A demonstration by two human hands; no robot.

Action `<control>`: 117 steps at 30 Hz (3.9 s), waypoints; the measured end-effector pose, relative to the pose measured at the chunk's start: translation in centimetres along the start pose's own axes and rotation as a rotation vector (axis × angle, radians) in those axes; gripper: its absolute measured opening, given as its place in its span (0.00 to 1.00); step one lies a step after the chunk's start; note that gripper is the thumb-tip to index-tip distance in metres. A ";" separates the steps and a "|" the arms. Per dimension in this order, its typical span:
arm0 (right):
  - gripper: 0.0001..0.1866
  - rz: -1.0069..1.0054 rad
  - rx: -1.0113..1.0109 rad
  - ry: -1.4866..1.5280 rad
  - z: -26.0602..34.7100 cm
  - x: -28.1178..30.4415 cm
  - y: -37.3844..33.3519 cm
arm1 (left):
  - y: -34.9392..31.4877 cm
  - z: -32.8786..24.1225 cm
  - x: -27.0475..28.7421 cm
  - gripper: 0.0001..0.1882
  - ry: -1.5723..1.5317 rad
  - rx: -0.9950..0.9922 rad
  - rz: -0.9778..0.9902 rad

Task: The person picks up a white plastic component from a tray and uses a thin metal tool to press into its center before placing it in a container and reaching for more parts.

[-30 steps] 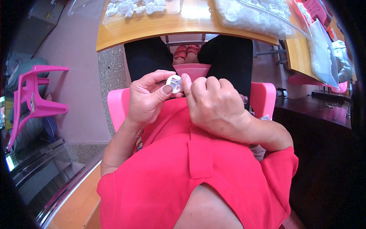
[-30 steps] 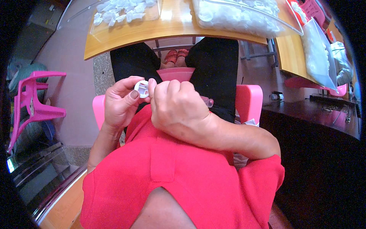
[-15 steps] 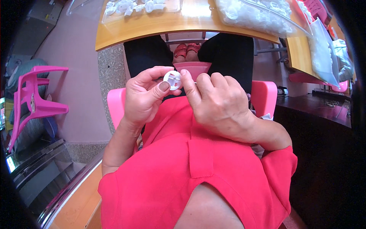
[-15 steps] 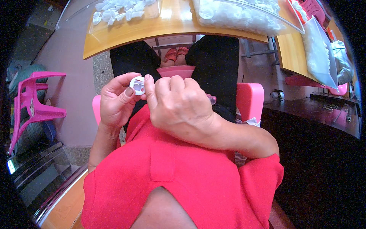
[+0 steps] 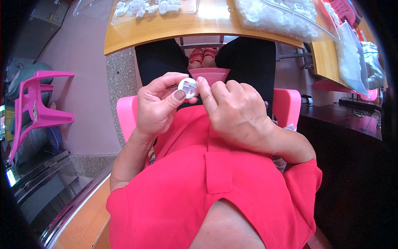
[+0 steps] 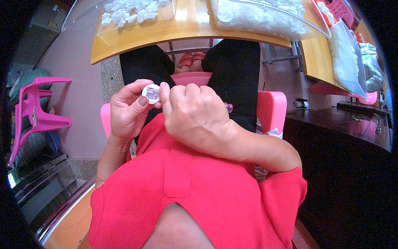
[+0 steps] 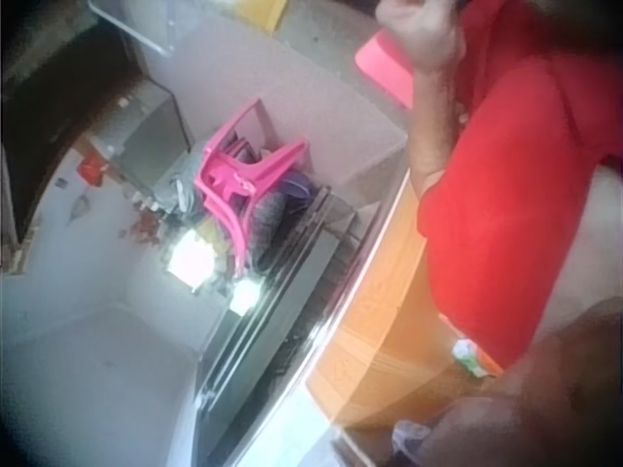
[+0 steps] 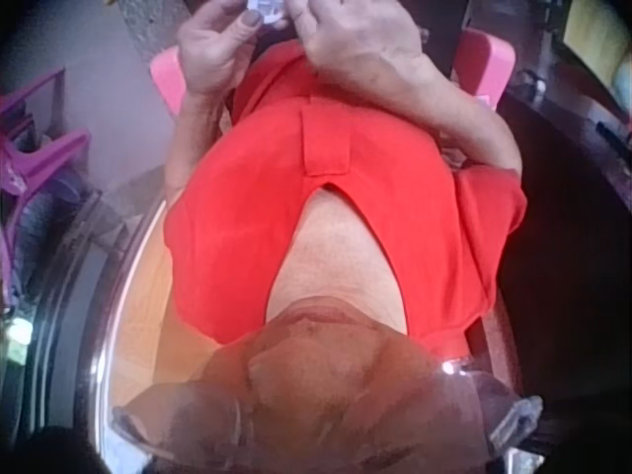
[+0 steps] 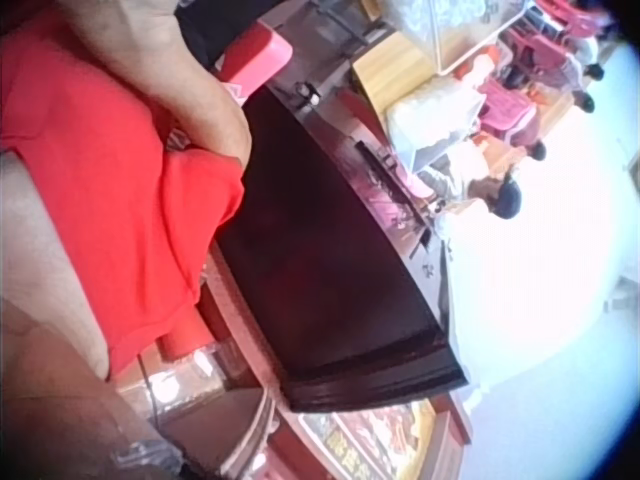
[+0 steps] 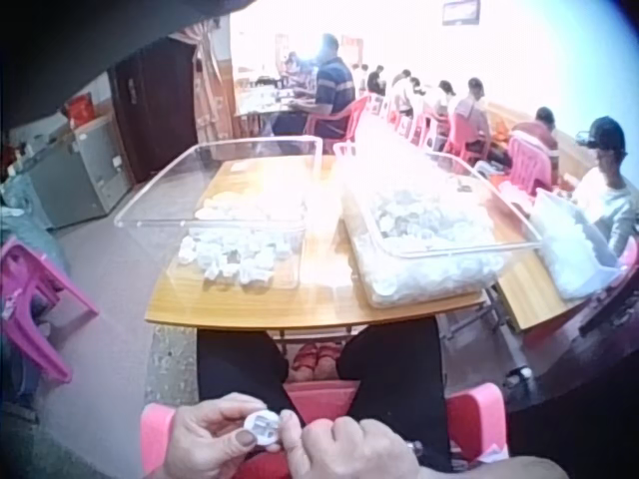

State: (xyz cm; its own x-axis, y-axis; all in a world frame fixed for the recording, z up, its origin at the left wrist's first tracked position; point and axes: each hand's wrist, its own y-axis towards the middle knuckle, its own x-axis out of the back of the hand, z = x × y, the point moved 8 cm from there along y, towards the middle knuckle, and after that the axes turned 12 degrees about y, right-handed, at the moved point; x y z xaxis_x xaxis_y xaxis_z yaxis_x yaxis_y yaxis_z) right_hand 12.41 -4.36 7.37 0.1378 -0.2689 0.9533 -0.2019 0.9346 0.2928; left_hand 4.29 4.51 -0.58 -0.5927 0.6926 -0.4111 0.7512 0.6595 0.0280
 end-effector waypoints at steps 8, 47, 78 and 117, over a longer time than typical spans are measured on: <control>0.19 -0.033 -0.013 0.035 -0.4 1.2 -0.1 | 0.1 -0.6 -0.2 0.17 -0.018 0.018 0.021; 0.16 0.286 0.032 0.292 -1.0 -0.3 0.8 | 0.1 -0.5 -0.4 0.13 0.190 -0.134 0.171; 0.25 -0.082 -0.267 0.717 -2.0 -3.2 -0.6 | 0.3 0.4 1.3 0.22 -0.006 -0.032 -0.006; 0.17 0.009 0.001 -0.172 1.8 -5.0 0.8 | 0.1 2.1 2.9 0.20 0.142 0.001 -0.146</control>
State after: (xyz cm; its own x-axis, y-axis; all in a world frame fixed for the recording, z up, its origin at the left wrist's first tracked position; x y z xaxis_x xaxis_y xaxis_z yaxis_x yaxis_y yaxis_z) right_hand 9.84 -2.71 3.00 -0.0318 -0.2964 0.9545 -0.2032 0.9370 0.2842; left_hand 3.32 5.97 -3.71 -0.7301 0.6240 -0.2785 0.6548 0.7554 -0.0238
